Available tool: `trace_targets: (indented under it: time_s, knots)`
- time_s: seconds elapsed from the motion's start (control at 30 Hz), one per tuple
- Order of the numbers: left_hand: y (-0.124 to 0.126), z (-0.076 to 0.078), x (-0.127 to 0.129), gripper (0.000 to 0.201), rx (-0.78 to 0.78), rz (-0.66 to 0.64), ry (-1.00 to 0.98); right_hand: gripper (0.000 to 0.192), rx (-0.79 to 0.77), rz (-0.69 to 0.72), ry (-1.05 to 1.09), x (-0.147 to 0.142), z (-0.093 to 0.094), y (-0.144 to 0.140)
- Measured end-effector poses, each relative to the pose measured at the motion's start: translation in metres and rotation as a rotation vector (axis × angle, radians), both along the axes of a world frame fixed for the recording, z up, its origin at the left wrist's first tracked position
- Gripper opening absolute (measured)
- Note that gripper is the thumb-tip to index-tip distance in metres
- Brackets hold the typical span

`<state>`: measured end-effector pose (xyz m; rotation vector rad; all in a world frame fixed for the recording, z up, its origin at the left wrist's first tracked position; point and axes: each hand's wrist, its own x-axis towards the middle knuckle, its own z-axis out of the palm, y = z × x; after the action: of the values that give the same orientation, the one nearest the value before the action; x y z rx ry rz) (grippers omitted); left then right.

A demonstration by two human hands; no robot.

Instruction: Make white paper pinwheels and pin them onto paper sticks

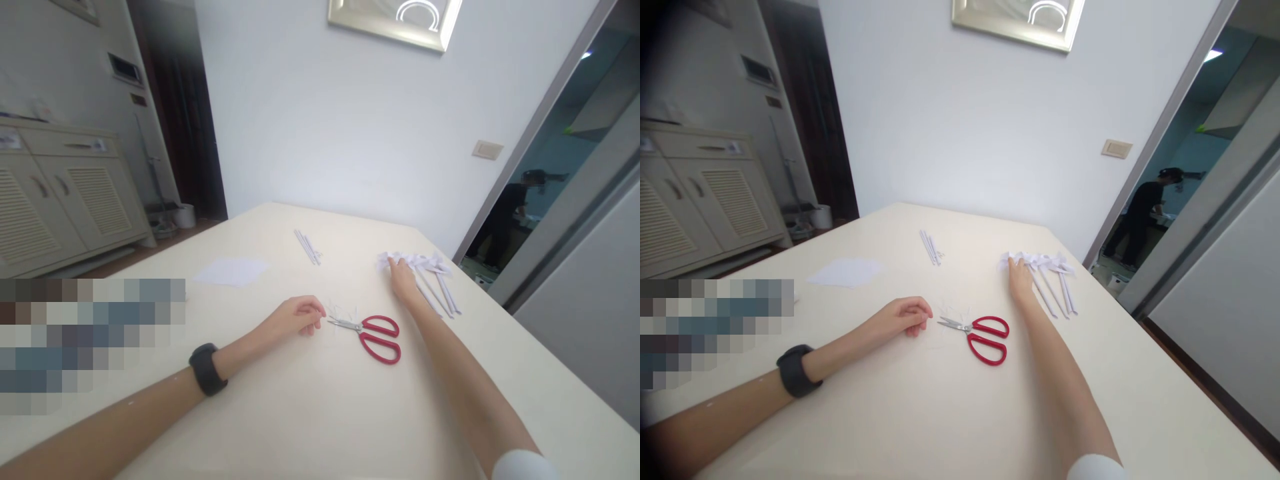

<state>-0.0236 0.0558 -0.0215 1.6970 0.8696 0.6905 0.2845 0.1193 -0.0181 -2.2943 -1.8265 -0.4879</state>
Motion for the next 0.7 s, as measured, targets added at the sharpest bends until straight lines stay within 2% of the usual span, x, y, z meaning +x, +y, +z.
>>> trace_targets:
  time_s: [0.2, 0.43, 0.6, 0.7]
  knots:
    - [0.001, -0.001, 0.001, 0.015, -0.009, -0.012, -0.003, 0.045, 0.007, -0.037, -0.039, 0.007, -0.01, 0.008]
    - [-0.001, -0.001, 0.002, 0.014, -0.024, -0.009, 0.013, 0.052, -0.039, -0.052, -0.023, 0.027, -0.006, 0.013]
    - [0.001, -0.004, 0.001, 0.014, -0.018, -0.002, 0.007, 0.06, -0.045, -0.053, 0.004, 0.027, -0.004, 0.013]
    - [0.002, -0.005, 0.001, 0.014, -0.019, -0.007, 0.013, 0.062, -0.027, -0.053, 0.018, 0.023, 0.004, 0.01]
